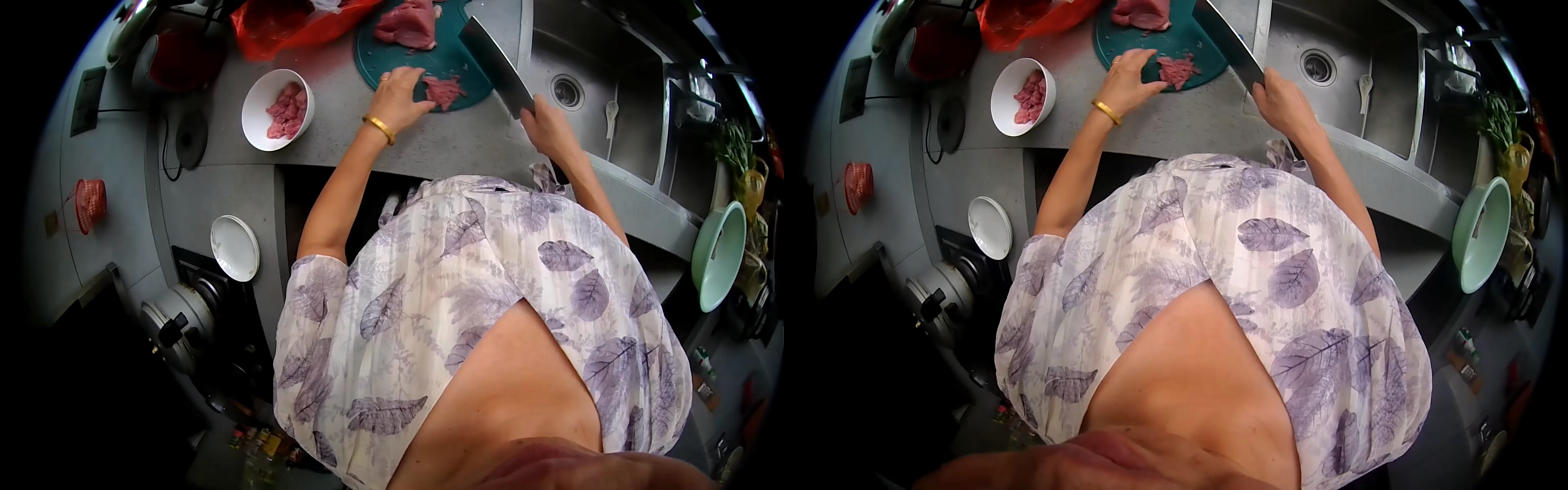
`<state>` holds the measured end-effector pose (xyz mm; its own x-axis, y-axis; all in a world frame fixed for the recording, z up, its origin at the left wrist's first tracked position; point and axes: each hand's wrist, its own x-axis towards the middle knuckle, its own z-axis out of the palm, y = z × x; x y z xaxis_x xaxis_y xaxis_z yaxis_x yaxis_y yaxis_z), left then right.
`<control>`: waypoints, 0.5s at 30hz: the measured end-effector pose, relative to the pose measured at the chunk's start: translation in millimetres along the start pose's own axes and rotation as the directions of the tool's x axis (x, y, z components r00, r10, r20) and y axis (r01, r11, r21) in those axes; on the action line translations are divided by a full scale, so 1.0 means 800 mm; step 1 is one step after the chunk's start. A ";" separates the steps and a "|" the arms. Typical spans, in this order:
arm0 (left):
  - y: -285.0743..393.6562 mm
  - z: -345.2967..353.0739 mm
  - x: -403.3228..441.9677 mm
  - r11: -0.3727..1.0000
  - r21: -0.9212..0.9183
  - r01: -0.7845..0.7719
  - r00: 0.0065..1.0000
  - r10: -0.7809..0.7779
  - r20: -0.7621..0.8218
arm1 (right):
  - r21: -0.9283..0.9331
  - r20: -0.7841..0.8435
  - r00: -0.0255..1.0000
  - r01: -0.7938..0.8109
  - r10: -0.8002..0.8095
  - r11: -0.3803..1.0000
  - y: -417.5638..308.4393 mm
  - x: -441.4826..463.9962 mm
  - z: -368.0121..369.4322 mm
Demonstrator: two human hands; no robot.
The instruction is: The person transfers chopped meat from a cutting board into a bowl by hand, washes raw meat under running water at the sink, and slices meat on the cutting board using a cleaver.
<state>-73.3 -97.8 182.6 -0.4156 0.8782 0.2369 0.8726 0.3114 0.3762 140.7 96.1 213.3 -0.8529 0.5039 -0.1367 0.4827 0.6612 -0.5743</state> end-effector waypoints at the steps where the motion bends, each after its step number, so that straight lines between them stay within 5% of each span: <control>1: 0.004 0.004 0.004 1.000 -0.004 -0.001 1.000 0.001 0.020 | -0.008 -0.003 1.000 0.007 -0.007 1.000 0.000 0.001 0.001; 12: 0.007 0.034 0.020 0.971 -0.217 0.098 0.989 -0.070 0.133 | 0.014 -0.014 0.999 0.029 -0.029 0.999 0.009 0.004 0.004; 15: 0.023 0.029 0.022 0.988 -0.073 0.136 0.985 -0.127 0.117 | 0.028 -0.018 0.999 0.044 -0.043 0.999 0.009 0.005 0.004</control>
<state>-58.4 -68.1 172.7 -0.4897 0.8681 0.0808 0.7872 0.4004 0.4690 140.1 101.5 205.9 -0.8693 0.4846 -0.0975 0.4393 0.6670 -0.6018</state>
